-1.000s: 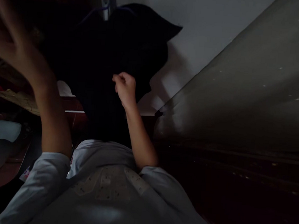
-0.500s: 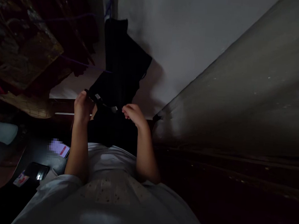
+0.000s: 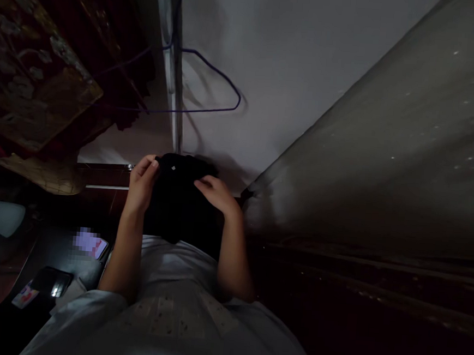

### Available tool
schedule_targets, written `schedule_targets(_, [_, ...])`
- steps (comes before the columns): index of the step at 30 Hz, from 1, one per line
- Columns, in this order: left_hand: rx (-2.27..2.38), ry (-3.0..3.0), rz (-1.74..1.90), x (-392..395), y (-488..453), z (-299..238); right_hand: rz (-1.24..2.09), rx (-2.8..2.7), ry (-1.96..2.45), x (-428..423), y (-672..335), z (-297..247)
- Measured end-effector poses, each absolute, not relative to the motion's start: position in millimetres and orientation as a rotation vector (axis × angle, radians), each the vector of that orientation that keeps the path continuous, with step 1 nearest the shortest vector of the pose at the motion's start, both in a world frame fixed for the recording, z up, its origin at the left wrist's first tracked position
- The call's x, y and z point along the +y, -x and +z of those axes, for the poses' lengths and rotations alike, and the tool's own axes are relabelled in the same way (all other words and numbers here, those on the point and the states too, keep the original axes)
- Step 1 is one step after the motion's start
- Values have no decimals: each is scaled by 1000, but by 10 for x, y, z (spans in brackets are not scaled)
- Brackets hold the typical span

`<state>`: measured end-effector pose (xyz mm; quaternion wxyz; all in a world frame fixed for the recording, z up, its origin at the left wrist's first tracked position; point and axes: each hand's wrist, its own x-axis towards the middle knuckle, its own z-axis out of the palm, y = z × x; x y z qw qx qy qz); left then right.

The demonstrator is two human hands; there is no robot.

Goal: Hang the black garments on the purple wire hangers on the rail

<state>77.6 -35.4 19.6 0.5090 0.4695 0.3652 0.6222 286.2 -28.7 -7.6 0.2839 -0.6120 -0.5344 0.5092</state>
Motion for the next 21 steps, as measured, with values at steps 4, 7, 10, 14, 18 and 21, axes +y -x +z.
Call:
schedule_targets(4, [937,-1511,1613,-431,-856,430,1249,-1564,965,-426,-2481,390])
schedule_targets(7, [983,-1829,1725,-399,-808,687,1337,-1585,817,-466,-2266,688])
schedule_targets(10, [936,-1921,1463,-296,-652,864,1486,-1654,820,-351,-2281,938])
schedule_targets(14, [937,-2050,776,-126,-336,840,1438,-1655,883,-9,-2613,1188])
schedule_targets(18, [1190,-2266,153,42,21,714,973,-1546,1009,408,-2855,1244])
schedule_targets(21, [1301,-2405,-30,107,167,759,648,-1547,1052,705,-2717,1082])
